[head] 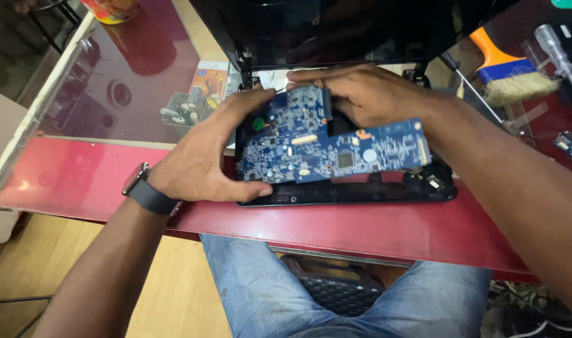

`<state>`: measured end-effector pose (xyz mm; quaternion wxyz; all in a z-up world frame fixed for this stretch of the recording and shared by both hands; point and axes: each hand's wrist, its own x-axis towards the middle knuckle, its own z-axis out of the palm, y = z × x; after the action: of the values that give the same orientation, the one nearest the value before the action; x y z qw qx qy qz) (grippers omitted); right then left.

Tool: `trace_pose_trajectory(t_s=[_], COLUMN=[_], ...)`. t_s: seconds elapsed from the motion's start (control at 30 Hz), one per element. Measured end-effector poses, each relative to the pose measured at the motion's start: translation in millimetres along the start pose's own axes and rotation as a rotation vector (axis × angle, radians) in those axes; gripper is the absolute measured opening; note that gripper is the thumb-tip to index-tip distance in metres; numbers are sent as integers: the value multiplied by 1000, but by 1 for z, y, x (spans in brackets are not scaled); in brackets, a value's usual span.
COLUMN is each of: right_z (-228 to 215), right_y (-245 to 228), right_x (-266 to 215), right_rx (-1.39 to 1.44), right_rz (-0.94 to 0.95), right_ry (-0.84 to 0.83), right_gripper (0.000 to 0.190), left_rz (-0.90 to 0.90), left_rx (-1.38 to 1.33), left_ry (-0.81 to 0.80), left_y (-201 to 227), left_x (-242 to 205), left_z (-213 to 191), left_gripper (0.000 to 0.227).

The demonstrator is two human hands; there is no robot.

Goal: The person removes the motherboard from a disassembled laptop, detaches a ribbon cable, and then reinserts the motherboard into the chassis. They then handle a small cylindrical component, possibly a speaker or microphone, and place it into the laptop casing.

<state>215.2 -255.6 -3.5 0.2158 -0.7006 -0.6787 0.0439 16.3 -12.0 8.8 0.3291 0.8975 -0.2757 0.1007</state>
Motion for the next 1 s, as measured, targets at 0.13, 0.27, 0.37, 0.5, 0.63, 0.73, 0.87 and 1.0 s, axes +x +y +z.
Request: trace_pose_trajectory(t_s=[0.13,0.27,0.37,0.5,0.63,0.73,0.87,1.0], right_z=[-4,-8,-9,-26,-31,-29,-27,-30], right_y=[-8,-10,-8,-44,-64,-74,-72,-69], right_x=[-6,-14,-24,-31,-60,-88,-124,-139], right_rx=[-91,-110,-68,34,-65,-177,-168,-233], right_rz=[-31,122,233,525,313,300,437,408], right_ry=[23,-8,31,2,6,-34,-136,-86], right_gripper=[58,48,43,39,40,50,65,60], left_rz=[-29,-21,-30,-10,28,38,45,55], left_rx=[66,121,146,126,145,152,122,103], left_ry=[-4,-35,-49,-59,-82,-74,-56,-47], left_y=[-4,-8,-9,-8,-9,-8,-8,-7], left_x=[-1,-2,-3,-3,-4,-4,-5,-3], left_z=[4,8,10,9,4,3,1,0], left_gripper=[107,109,108,105,103,98,87,84])
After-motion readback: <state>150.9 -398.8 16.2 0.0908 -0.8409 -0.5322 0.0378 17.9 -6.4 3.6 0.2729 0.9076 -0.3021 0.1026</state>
